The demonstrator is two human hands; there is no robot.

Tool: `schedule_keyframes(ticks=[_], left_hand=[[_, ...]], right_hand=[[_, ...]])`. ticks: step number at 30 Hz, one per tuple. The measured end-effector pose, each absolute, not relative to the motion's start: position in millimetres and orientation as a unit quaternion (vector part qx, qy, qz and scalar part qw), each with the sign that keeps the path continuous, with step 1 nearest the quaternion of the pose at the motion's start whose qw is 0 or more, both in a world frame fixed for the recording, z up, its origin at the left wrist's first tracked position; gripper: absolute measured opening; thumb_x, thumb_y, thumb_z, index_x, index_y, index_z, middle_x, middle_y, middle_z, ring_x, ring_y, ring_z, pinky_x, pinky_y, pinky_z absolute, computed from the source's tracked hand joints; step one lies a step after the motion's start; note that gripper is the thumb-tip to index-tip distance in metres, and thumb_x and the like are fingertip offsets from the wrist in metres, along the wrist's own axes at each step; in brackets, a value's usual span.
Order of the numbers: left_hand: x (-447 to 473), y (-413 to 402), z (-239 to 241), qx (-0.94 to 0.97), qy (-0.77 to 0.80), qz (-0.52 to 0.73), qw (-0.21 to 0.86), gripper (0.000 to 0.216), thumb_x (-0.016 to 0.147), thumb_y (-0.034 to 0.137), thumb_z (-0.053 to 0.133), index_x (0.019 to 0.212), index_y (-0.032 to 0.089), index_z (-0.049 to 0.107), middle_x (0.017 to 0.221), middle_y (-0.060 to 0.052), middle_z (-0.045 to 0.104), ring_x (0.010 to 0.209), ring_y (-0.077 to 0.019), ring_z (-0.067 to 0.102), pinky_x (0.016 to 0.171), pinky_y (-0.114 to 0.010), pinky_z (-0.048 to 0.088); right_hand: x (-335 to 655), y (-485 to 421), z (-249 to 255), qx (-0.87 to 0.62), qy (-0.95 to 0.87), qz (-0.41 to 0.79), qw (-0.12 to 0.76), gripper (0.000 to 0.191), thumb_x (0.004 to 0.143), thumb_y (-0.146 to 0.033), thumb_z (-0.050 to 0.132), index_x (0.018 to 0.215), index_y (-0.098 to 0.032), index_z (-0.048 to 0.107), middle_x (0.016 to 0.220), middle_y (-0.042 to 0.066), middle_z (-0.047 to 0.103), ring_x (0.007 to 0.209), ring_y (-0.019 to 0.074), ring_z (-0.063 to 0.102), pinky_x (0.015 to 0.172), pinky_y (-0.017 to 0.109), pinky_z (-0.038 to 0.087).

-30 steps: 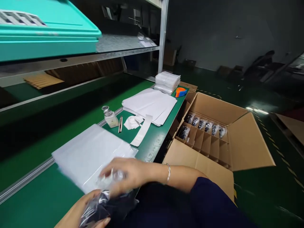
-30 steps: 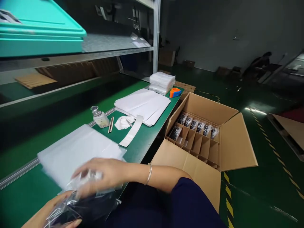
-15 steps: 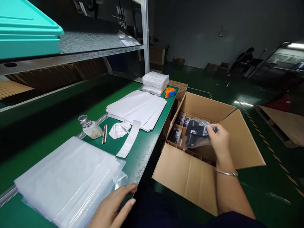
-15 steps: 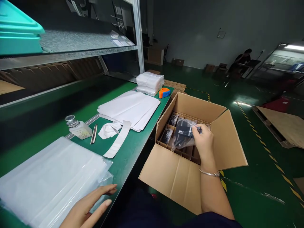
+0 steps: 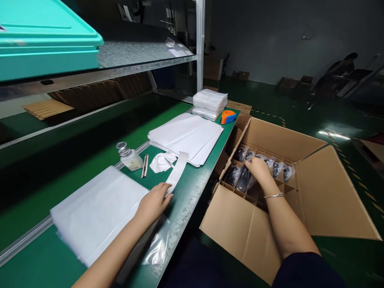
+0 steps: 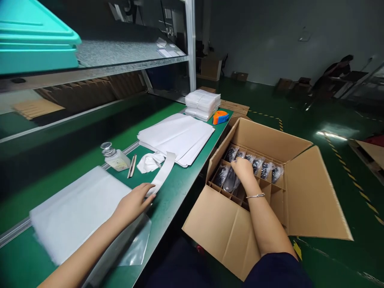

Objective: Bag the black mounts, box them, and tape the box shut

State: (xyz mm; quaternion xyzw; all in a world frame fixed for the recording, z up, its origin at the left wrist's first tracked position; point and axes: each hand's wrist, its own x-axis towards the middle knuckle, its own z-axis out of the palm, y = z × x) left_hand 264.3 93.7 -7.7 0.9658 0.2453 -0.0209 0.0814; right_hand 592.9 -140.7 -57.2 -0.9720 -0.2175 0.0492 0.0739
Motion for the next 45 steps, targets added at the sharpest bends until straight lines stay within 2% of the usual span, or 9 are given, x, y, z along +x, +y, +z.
schedule_keyframes(ticks=[11, 15, 18, 21, 25, 30, 34, 38, 45], left_hand=[[304.0, 123.1, -26.4, 0.934, 0.35, -0.047, 0.056, 0.038, 0.091, 0.027, 0.05, 0.125, 0.011, 0.055, 0.127, -0.018, 0.058, 0.12, -0.0313, 0.054, 0.095, -0.041, 0.047], [278.6, 118.9, -33.0, 0.943, 0.315, -0.048, 0.091, 0.047, 0.084, 0.03, 0.063, 0.128, 0.015, 0.055, 0.137, -0.016, 0.054, 0.125, -0.0304, 0.052, 0.099, -0.038, 0.045], [264.9, 112.5, -42.8, 0.949, 0.288, -0.052, 0.119, 0.039, 0.081, 0.024, 0.067, 0.118, 0.014, 0.062, 0.137, -0.016, 0.056, 0.123, -0.0289, 0.054, 0.099, -0.034, 0.045], [258.0, 110.6, -43.5, 0.946, 0.29, -0.034, 0.141, 0.016, 0.087, 0.017, 0.055, 0.096, 0.014, 0.067, 0.112, -0.014, 0.069, 0.106, -0.0267, 0.063, 0.088, -0.034, 0.048], [243.3, 116.9, -16.5, 0.926, 0.327, 0.057, 0.18, 0.026, 0.095, 0.025, 0.041, 0.091, 0.017, 0.066, 0.09, -0.008, 0.071, 0.086, -0.0224, 0.066, 0.075, -0.031, 0.049], [211.5, 122.9, 21.8, 0.735, 0.352, 0.325, 0.48, 0.032, 0.088, 0.043, 0.048, 0.072, 0.018, 0.058, 0.053, 0.002, 0.057, 0.049, -0.012, 0.053, 0.049, -0.022, 0.039], [196.1, 110.1, 17.0, 0.603, 0.385, 0.398, 0.574, 0.036, 0.077, 0.053, 0.06, 0.075, 0.017, 0.056, 0.048, 0.004, 0.056, 0.041, -0.0097, 0.051, 0.042, -0.019, 0.033], [199.8, 84.2, -8.1, 0.569, 0.387, 0.333, 0.644, 0.041, 0.072, 0.055, 0.068, 0.078, 0.018, 0.053, 0.059, -0.001, 0.067, 0.051, -0.0124, 0.063, 0.048, -0.019, 0.04], [222.0, 59.4, -38.8, 0.62, 0.386, 0.114, 0.673, 0.02, 0.081, 0.032, 0.061, 0.091, 0.016, 0.053, 0.072, -0.003, 0.069, 0.053, -0.0112, 0.063, 0.048, -0.02, 0.041]], right_hand=[[587.6, -152.1, -104.3, -0.95, -0.304, 0.039, 0.053, 0.037, 0.094, -0.026, 0.039, 0.105, -0.01, 0.07, 0.112, 0.02, 0.07, 0.108, 0.0358, 0.065, 0.102, 0.06, 0.036], [553.5, -153.6, -64.7, -0.904, -0.307, -0.072, 0.288, 0.036, 0.093, -0.035, 0.042, 0.111, -0.016, 0.066, 0.11, 0.017, 0.071, 0.097, 0.033, 0.068, 0.087, 0.048, 0.051], [498.8, -122.1, -47.9, -0.769, -0.467, 0.075, 0.43, 0.03, 0.094, -0.04, 0.044, 0.104, -0.024, 0.067, 0.097, 0.008, 0.073, 0.086, 0.0246, 0.07, 0.077, 0.037, 0.056], [449.5, -70.0, -50.0, -0.67, -0.611, 0.172, 0.386, 0.026, 0.092, -0.036, 0.049, 0.107, -0.025, 0.067, 0.105, 0.008, 0.071, 0.097, 0.0252, 0.068, 0.086, 0.039, 0.055], [422.5, -18.2, -55.7, -0.636, -0.634, 0.126, 0.422, 0.039, 0.087, -0.033, 0.053, 0.125, -0.022, 0.058, 0.123, 0.013, 0.063, 0.111, 0.029, 0.061, 0.093, 0.047, 0.051], [407.2, -3.6, -47.4, -0.652, -0.514, 0.159, 0.534, 0.032, 0.086, -0.046, 0.055, 0.101, -0.019, 0.066, 0.087, 0.009, 0.066, 0.067, 0.0199, 0.06, 0.059, 0.034, 0.051], [387.8, 9.1, -42.3, -0.536, -0.448, 0.457, 0.551, 0.049, 0.084, -0.066, 0.052, 0.084, -0.019, 0.067, 0.075, 0.007, 0.068, 0.056, 0.017, 0.059, 0.048, 0.03, 0.048], [382.8, 38.1, -26.3, -0.459, -0.392, 0.486, 0.632, 0.044, 0.08, -0.056, 0.064, 0.111, -0.025, 0.063, 0.106, 0.007, 0.07, 0.091, 0.022, 0.066, 0.069, 0.032, 0.056], [420.9, 97.6, -38.1, -0.539, -0.489, 0.434, 0.531, 0.032, 0.065, -0.037, 0.071, 0.092, -0.021, 0.065, 0.074, 0.0, 0.069, 0.072, 0.0186, 0.063, 0.072, 0.031, 0.05]])
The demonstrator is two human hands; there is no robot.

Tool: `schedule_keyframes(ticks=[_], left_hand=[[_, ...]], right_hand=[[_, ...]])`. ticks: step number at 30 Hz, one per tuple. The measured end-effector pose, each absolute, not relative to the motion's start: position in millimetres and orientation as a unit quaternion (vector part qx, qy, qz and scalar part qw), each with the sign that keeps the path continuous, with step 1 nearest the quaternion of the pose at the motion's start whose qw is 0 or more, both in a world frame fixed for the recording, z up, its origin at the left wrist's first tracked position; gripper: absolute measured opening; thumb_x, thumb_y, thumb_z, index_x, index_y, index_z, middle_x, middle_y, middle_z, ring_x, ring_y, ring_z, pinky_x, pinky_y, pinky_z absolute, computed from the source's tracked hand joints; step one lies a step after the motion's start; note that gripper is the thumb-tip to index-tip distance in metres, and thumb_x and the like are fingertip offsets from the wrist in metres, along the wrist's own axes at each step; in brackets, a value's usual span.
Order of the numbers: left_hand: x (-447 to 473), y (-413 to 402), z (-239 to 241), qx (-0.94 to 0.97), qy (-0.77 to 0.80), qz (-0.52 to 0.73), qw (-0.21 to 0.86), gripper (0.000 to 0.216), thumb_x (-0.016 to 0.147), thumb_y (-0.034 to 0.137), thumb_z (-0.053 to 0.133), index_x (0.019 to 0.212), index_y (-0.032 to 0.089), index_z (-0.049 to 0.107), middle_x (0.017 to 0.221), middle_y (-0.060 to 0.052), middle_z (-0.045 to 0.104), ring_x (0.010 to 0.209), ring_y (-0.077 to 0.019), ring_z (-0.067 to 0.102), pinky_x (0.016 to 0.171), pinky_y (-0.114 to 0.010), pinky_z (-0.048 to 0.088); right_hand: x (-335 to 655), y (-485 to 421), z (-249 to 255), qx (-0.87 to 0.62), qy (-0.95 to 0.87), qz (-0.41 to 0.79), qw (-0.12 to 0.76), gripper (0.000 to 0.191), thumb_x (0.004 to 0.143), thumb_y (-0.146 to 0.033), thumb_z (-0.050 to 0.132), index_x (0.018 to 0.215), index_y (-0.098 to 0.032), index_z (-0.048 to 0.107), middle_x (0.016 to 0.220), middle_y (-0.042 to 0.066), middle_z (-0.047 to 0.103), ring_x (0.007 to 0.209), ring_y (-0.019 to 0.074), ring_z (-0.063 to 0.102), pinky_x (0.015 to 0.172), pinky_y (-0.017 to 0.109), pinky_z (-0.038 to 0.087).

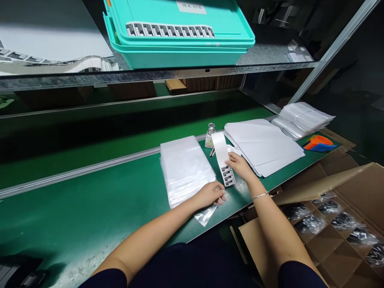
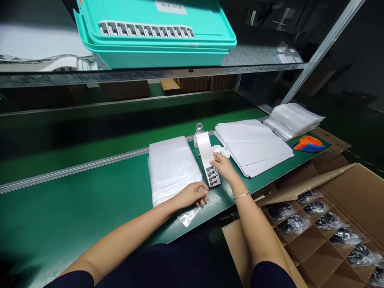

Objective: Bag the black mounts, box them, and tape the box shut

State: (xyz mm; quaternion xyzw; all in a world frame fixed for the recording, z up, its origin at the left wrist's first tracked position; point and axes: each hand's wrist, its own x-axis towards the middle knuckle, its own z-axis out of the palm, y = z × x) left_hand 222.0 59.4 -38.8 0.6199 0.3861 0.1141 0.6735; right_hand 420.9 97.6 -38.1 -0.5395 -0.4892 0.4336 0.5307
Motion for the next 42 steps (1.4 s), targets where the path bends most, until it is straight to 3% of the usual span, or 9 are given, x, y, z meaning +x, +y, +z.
schedule_keyframes(ticks=[4, 10, 14, 18, 21, 28, 33, 36, 42], left_hand=[[210.4, 65.8, -37.5, 0.718, 0.366, 0.105, 0.583, 0.022, 0.081, 0.026, 0.056, 0.1, 0.016, 0.059, 0.08, -0.004, 0.07, 0.065, -0.0147, 0.065, 0.065, -0.028, 0.049], [210.9, 81.1, -39.4, 0.717, 0.415, 0.249, 0.501, 0.05, 0.079, 0.025, 0.064, 0.126, 0.019, 0.05, 0.113, -0.011, 0.068, 0.1, -0.0214, 0.065, 0.091, -0.037, 0.048], [226.7, 89.3, -42.0, 0.687, 0.372, 0.265, 0.565, 0.025, 0.078, 0.022, 0.062, 0.102, 0.015, 0.061, 0.09, -0.006, 0.071, 0.084, -0.0197, 0.067, 0.079, -0.032, 0.05], [225.0, 114.5, -11.2, 0.746, 0.314, 0.212, 0.547, 0.015, 0.079, 0.019, 0.056, 0.085, 0.015, 0.068, 0.081, -0.004, 0.071, 0.075, -0.0174, 0.065, 0.072, -0.027, 0.048], [224.2, 137.6, 23.3, 0.836, 0.213, 0.045, 0.503, 0.019, 0.074, 0.012, 0.055, 0.076, 0.018, 0.073, 0.075, -0.001, 0.072, 0.07, -0.0164, 0.063, 0.067, -0.024, 0.045], [276.5, 155.1, 38.0, 0.927, 0.212, -0.08, 0.298, 0.03, 0.056, -0.002, 0.057, 0.061, 0.024, 0.072, 0.062, 0.0, 0.069, 0.059, -0.0176, 0.059, 0.058, -0.025, 0.042], [291.1, 160.0, 18.7, 0.938, 0.245, 0.022, 0.244, 0.041, 0.071, 0.004, 0.057, 0.104, 0.022, 0.073, 0.109, -0.008, 0.07, 0.107, -0.028, 0.061, 0.09, -0.033, 0.045], [266.6, 149.9, 6.6, 0.923, 0.297, 0.113, 0.215, 0.04, 0.083, 0.011, 0.051, 0.121, 0.018, 0.064, 0.124, -0.012, 0.062, 0.117, -0.0276, 0.056, 0.098, -0.035, 0.043], [217.4, 111.6, -22.2, 0.837, 0.365, 0.212, 0.349, 0.021, 0.086, 0.027, 0.055, 0.097, 0.019, 0.071, 0.099, -0.006, 0.068, 0.089, -0.0205, 0.063, 0.082, -0.031, 0.049]], right_hand=[[431.8, 104.3, -65.2, -0.59, -0.444, 0.42, 0.528, 0.025, 0.058, -0.029, 0.071, 0.077, -0.019, 0.061, 0.055, -0.004, 0.059, 0.055, 0.0148, 0.054, 0.057, 0.027, 0.043], [412.7, 82.5, -62.4, -0.57, -0.374, 0.433, 0.59, 0.035, 0.066, -0.044, 0.068, 0.088, -0.019, 0.057, 0.065, -0.002, 0.061, 0.057, 0.0149, 0.058, 0.054, 0.028, 0.047], [402.0, 59.5, -48.4, -0.554, -0.337, 0.42, 0.635, 0.035, 0.071, -0.047, 0.066, 0.091, -0.022, 0.054, 0.08, 0.002, 0.065, 0.069, 0.0177, 0.064, 0.061, 0.032, 0.053], [415.0, 20.4, -30.6, -0.582, -0.321, 0.164, 0.729, 0.032, 0.084, -0.041, 0.059, 0.111, -0.025, 0.053, 0.113, 0.007, 0.062, 0.104, 0.0223, 0.062, 0.088, 0.041, 0.053], [432.2, -8.1, -14.3, -0.632, -0.468, 0.0, 0.617, 0.038, 0.085, -0.041, 0.059, 0.119, -0.024, 0.059, 0.129, 0.011, 0.058, 0.125, 0.0301, 0.05, 0.107, 0.051, 0.038], [436.6, -17.2, -29.2, -0.663, -0.509, 0.195, 0.513, 0.033, 0.086, -0.047, 0.056, 0.105, -0.023, 0.069, 0.109, 0.01, 0.071, 0.104, 0.0287, 0.064, 0.087, 0.042, 0.05], [409.3, 24.6, -78.8, -0.689, -0.489, 0.323, 0.427, 0.034, 0.068, -0.049, 0.069, 0.054, -0.022, 0.054, 0.046, -0.003, 0.05, 0.049, 0.0156, 0.048, 0.049, 0.027, 0.037], [404.5, 49.5, -90.3, -0.675, -0.48, 0.319, 0.459, 0.037, 0.072, -0.054, 0.061, 0.059, -0.021, 0.053, 0.047, -0.004, 0.048, 0.047, 0.0134, 0.044, 0.046, 0.025, 0.033], [404.1, 57.8, -75.0, -0.632, -0.486, 0.284, 0.533, 0.034, 0.08, -0.054, 0.054, 0.079, -0.02, 0.06, 0.072, 0.001, 0.061, 0.066, 0.0167, 0.052, 0.06, 0.027, 0.041]])
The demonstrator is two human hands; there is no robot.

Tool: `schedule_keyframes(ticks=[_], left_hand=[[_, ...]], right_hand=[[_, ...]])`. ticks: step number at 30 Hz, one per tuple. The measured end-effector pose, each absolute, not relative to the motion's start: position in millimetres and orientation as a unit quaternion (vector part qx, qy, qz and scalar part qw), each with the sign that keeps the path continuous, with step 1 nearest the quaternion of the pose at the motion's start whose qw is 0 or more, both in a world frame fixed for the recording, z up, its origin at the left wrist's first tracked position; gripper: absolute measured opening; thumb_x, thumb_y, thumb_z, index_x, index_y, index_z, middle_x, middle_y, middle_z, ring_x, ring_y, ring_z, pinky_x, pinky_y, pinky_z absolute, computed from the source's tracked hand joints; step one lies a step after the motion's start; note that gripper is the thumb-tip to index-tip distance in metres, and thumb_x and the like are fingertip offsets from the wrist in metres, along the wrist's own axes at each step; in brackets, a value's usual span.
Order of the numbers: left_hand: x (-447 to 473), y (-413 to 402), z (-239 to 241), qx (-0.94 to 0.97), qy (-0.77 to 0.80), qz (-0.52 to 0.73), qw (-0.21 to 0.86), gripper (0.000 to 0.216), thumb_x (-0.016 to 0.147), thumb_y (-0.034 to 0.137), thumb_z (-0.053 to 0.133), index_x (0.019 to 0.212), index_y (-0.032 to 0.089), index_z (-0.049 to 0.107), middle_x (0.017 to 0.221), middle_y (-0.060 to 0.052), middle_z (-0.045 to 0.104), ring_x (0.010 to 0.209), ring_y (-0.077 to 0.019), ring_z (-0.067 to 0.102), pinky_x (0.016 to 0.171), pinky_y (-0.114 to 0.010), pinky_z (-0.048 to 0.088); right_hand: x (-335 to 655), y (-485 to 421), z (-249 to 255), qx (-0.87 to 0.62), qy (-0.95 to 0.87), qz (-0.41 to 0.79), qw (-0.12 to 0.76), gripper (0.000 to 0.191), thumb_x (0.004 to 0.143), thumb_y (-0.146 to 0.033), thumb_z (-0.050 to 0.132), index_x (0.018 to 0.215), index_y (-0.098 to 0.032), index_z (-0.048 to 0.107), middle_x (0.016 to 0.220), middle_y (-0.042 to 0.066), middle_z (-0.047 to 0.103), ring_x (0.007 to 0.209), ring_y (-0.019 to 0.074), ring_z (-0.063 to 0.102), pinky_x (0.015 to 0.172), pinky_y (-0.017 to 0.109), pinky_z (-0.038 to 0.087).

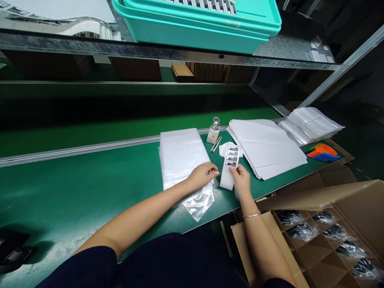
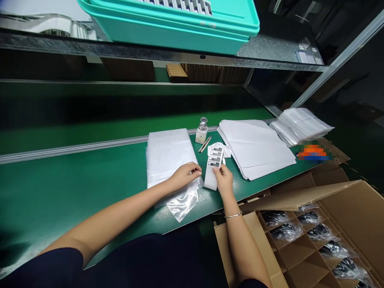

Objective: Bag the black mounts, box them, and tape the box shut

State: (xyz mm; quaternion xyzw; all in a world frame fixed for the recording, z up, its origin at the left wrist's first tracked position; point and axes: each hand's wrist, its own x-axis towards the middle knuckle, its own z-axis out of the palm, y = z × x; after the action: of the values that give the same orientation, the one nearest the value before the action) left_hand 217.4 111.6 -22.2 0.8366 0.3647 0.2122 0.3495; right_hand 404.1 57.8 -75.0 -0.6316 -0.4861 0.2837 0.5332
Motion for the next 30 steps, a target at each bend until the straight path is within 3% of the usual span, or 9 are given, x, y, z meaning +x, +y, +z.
schedule_keyframes(ticks=[6, 10, 14, 16, 18, 21, 25, 28, 30], left_hand=[[232.6, 117.2, -25.6, 0.655, 0.343, 0.327, 0.589, 0.024, 0.079, 0.031, 0.065, 0.089, 0.011, 0.072, 0.088, -0.008, 0.073, 0.081, -0.0202, 0.065, 0.079, -0.032, 0.05], [238.4, 112.3, -16.1, 0.629, 0.314, 0.367, 0.609, 0.023, 0.077, 0.033, 0.068, 0.083, 0.011, 0.072, 0.082, -0.006, 0.073, 0.075, -0.0179, 0.064, 0.074, -0.029, 0.05], [241.0, 103.3, -24.2, 0.642, 0.327, 0.316, 0.617, 0.021, 0.077, 0.034, 0.069, 0.077, 0.013, 0.069, 0.063, 0.0, 0.066, 0.052, -0.0114, 0.055, 0.052, -0.022, 0.043], [244.1, 103.5, -36.3, 0.64, 0.359, 0.282, 0.618, 0.018, 0.078, 0.031, 0.068, 0.075, 0.013, 0.068, 0.057, 0.002, 0.062, 0.042, -0.0092, 0.049, 0.045, -0.021, 0.039], [247.3, 106.5, -49.6, 0.635, 0.384, 0.268, 0.614, 0.015, 0.077, 0.028, 0.067, 0.073, 0.013, 0.067, 0.055, 0.002, 0.061, 0.039, -0.0091, 0.048, 0.044, -0.021, 0.039], [250.6, 111.1, -63.4, 0.627, 0.404, 0.295, 0.597, 0.01, 0.075, 0.022, 0.066, 0.074, 0.013, 0.069, 0.064, -0.001, 0.066, 0.053, -0.013, 0.058, 0.055, -0.024, 0.047], [254.6, 109.9, -66.4, 0.611, 0.408, 0.354, 0.578, 0.014, 0.074, 0.02, 0.068, 0.087, 0.015, 0.071, 0.093, -0.006, 0.072, 0.09, -0.0202, 0.065, 0.082, -0.031, 0.051], [258.4, 106.9, -64.5, 0.595, 0.389, 0.367, 0.6, 0.021, 0.077, 0.019, 0.065, 0.097, 0.014, 0.068, 0.098, -0.007, 0.073, 0.091, -0.0199, 0.067, 0.084, -0.032, 0.052], [260.3, 105.9, -63.4, 0.57, 0.373, 0.385, 0.623, 0.024, 0.076, 0.016, 0.064, 0.1, 0.013, 0.064, 0.098, -0.008, 0.073, 0.089, -0.0187, 0.068, 0.083, -0.031, 0.053]], right_hand=[[398.1, 41.2, -66.4, -0.603, -0.576, 0.31, 0.457, 0.024, 0.072, -0.043, 0.07, 0.068, -0.02, 0.064, 0.061, -0.002, 0.056, 0.057, 0.0147, 0.049, 0.058, 0.027, 0.041], [403.1, 36.8, -62.6, -0.631, -0.617, 0.231, 0.409, 0.021, 0.081, -0.039, 0.06, 0.074, -0.021, 0.068, 0.073, 0.002, 0.064, 0.061, 0.0173, 0.056, 0.06, 0.03, 0.045], [411.5, 42.9, -65.7, -0.604, -0.604, 0.203, 0.478, 0.02, 0.081, -0.03, 0.055, 0.092, -0.023, 0.071, 0.105, 0.007, 0.07, 0.098, 0.0247, 0.063, 0.087, 0.039, 0.049], [413.7, 45.8, -73.5, -0.582, -0.592, 0.248, 0.499, 0.02, 0.079, -0.028, 0.055, 0.089, -0.023, 0.072, 0.106, 0.007, 0.071, 0.103, 0.0251, 0.063, 0.093, 0.042, 0.049], [413.7, 45.1, -83.2, -0.573, -0.576, 0.295, 0.502, 0.023, 0.079, -0.027, 0.051, 0.086, -0.022, 0.072, 0.095, 0.006, 0.073, 0.093, 0.0236, 0.066, 0.087, 0.041, 0.052], [411.1, 36.8, -93.4, -0.568, -0.559, 0.306, 0.52, 0.026, 0.082, -0.028, 0.046, 0.087, -0.021, 0.071, 0.092, 0.007, 0.072, 0.088, 0.0222, 0.067, 0.081, 0.039, 0.055], [407.5, 24.2, -93.2, -0.562, -0.542, 0.29, 0.553, 0.018, 0.082, -0.032, 0.054, 0.084, -0.022, 0.069, 0.097, 0.008, 0.069, 0.097, 0.024, 0.065, 0.088, 0.041, 0.052], [405.5, 21.5, -90.0, -0.557, -0.531, 0.288, 0.57, 0.018, 0.082, -0.036, 0.056, 0.084, -0.021, 0.066, 0.099, 0.009, 0.068, 0.093, 0.0237, 0.066, 0.085, 0.04, 0.053], [403.6, 21.4, -88.3, -0.558, -0.509, 0.295, 0.586, 0.027, 0.083, -0.043, 0.054, 0.098, -0.022, 0.063, 0.112, 0.011, 0.065, 0.092, 0.0227, 0.067, 0.077, 0.037, 0.056]])
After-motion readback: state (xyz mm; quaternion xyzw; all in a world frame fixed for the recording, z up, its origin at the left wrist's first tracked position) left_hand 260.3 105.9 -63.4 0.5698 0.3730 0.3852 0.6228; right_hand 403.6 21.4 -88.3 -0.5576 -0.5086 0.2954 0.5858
